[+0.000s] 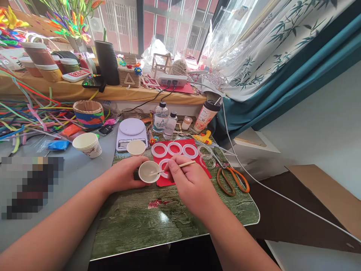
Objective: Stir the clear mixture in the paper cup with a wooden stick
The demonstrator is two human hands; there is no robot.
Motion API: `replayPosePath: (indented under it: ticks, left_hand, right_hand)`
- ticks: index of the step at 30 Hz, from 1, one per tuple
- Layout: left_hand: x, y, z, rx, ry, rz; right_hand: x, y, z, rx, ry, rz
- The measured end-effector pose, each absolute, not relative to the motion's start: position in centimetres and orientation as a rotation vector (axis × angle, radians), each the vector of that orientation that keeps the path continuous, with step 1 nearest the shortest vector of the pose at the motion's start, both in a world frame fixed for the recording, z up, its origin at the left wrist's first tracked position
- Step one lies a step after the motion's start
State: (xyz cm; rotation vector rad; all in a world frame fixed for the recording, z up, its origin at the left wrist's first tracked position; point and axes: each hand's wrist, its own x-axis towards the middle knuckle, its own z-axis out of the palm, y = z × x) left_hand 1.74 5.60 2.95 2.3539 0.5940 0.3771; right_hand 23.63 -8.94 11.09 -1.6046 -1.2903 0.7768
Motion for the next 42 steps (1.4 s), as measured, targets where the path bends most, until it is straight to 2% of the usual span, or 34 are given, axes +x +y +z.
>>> replayPosePath:
  ticks: [42]
  left_hand:
    - [1.8, 5.8, 2.9, 2.351, 0.581, 0.36]
  right_hand:
    - [23.9, -9.1, 10.3, -1.586, -1.268, 0.787]
